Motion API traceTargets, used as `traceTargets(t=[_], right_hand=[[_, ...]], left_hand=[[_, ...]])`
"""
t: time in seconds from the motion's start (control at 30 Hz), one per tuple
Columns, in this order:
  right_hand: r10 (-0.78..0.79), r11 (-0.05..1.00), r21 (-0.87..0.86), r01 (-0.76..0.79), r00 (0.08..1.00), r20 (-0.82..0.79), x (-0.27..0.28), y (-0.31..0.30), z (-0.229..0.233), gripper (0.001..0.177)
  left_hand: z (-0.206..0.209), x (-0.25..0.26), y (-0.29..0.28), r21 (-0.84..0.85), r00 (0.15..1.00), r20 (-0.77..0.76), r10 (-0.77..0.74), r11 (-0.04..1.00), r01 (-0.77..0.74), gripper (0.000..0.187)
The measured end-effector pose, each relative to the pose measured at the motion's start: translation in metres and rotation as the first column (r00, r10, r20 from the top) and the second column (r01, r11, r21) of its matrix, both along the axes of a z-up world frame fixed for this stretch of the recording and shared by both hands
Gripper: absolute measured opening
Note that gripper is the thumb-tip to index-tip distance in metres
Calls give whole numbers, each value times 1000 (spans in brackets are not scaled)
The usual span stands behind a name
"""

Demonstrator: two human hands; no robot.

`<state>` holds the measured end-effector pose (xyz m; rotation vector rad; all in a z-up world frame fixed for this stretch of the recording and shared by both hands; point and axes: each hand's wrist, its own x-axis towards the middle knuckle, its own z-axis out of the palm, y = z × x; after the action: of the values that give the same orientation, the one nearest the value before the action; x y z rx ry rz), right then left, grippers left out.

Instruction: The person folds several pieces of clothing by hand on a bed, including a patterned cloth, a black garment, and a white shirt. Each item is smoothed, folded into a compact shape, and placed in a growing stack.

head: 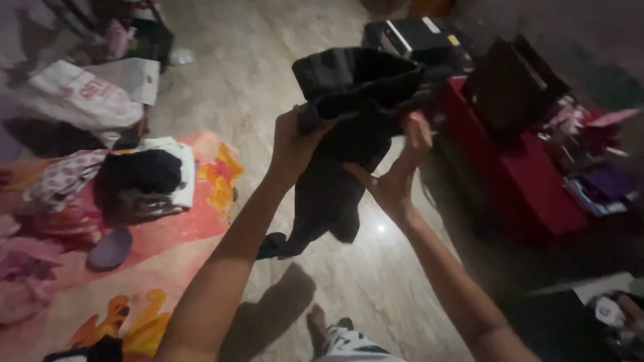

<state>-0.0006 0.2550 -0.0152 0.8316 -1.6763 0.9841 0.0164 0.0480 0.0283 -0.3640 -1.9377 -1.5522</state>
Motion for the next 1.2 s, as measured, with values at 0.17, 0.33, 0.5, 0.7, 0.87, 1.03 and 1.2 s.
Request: traceTargets(t=[0.17, 0.33, 0.5, 0.7, 0.87, 1.03, 1.2], right_hand=[[552, 775, -306, -552, 356, 754, -26, -9, -26, 99], [588, 676, -435, -595, 81, 805, -43, -27, -34, 79], [614, 710, -658, -252, -238, 753, -46, -34, -16, 61], [720, 541, -814, -213, -382, 579, -33, -39, 34, 62], [690, 304, -924, -230, -616, 380, 6, -60, 65, 53], [500, 72, -995, -71, -861, 98, 63, -84, 94, 47], [410, -136, -988, 73, -904, -123, 97, -105, 113, 39]], left_hand=[[5, 30, -10, 97, 977, 150, 152, 981, -168, 22], [-6, 37, -39, 40, 965, 44, 260, 964, -262, 34], [-76, 36, -58, -13, 693, -8, 721, 693, -721, 61], [-205, 103, 6, 136, 580, 541, 609, 618, -775, 82], [-220, 92, 35, 690, 860, 499, 109, 549, -471, 83], [-215, 78, 56, 860, 948, 316, 22, 416, -296, 84], [-238, 114, 81, 899, 954, 299, -36, 345, -269, 85]])
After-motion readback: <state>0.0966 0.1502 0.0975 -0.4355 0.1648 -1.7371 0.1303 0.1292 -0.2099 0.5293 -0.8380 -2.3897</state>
